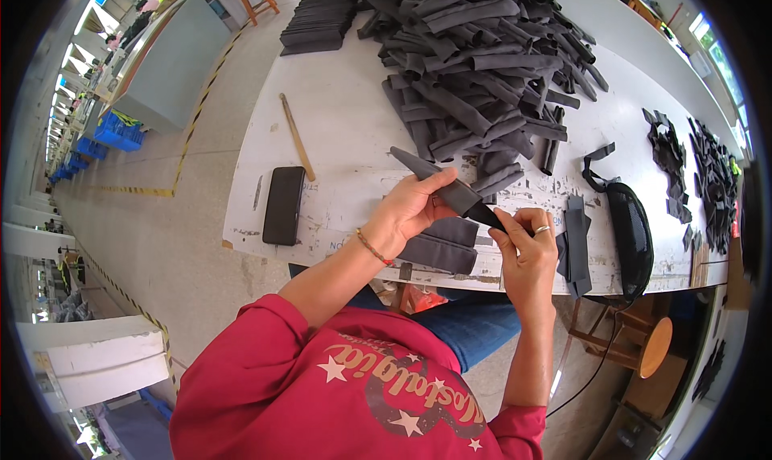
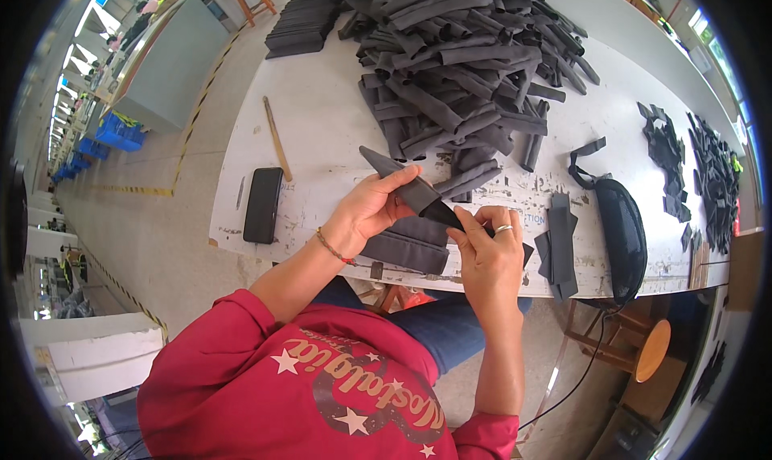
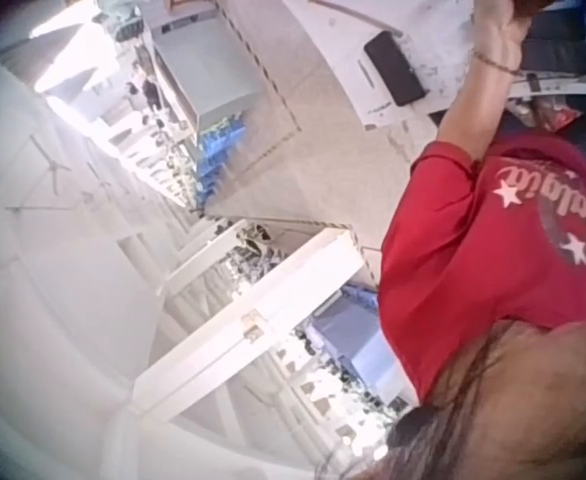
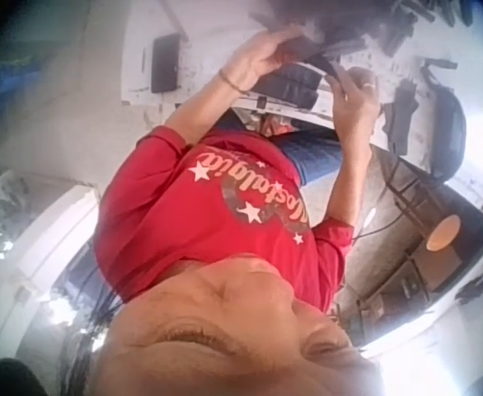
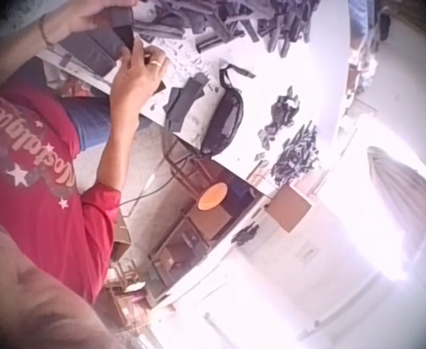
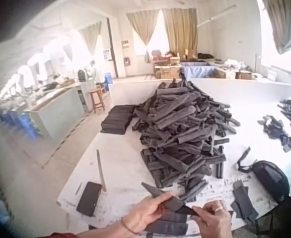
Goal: Inspecting and sorting black foam components on a factory workbench.
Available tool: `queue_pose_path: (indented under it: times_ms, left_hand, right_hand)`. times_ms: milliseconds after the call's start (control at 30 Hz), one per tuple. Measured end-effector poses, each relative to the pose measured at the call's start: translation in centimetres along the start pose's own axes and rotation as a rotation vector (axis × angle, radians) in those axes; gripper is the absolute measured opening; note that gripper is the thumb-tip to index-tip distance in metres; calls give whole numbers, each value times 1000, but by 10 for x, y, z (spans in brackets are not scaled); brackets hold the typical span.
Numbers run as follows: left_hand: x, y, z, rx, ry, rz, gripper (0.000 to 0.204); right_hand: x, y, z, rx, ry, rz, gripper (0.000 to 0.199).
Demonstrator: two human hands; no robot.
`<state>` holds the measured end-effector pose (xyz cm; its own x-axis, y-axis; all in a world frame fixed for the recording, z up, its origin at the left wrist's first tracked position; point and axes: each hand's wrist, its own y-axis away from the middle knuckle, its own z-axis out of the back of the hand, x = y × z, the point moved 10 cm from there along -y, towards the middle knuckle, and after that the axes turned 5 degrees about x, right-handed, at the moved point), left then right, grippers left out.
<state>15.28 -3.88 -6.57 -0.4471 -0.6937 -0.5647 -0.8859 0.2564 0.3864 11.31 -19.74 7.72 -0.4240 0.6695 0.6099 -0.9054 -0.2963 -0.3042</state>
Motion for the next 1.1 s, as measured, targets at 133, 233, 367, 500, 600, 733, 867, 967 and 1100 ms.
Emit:
queue_pose_path:
  times_ms: [133,233,367,500,600,733,867,967,1100]
  left_hand:
    - [-2,4,-5,17,-51,-21,29]
    - [-4,6,-6,11,-54,-39,30]
    - [-9,9,-10,-8,-50,-65,30]
    - [-18,19,-23,-21,-85,-140,33]
    - [-29,32,-28,-39,-170,-307,37]
    - [-42,49,-61,111,-175,-483,41]
    - [-27,37,-71,334,-48,-387,23]
    - [-19,35,-66,312,-82,-369,21]
    - [-34,40,-60,245,-189,-434,20]
  right_hand:
    - [8,-1,3,0,103,62,28]
    - [15,0,2,-20,214,125,29]
    - [25,1,-1,-55,359,183,35]
    - [31,2,-6,-98,404,211,39]
    - [34,1,-14,-89,362,178,46]
    - [33,6,-19,-175,211,115,57]
    - [36,15,-43,-294,-24,108,55]
    - [36,18,-51,-321,-80,114,45]
    - [40,13,-54,-282,-56,155,40]
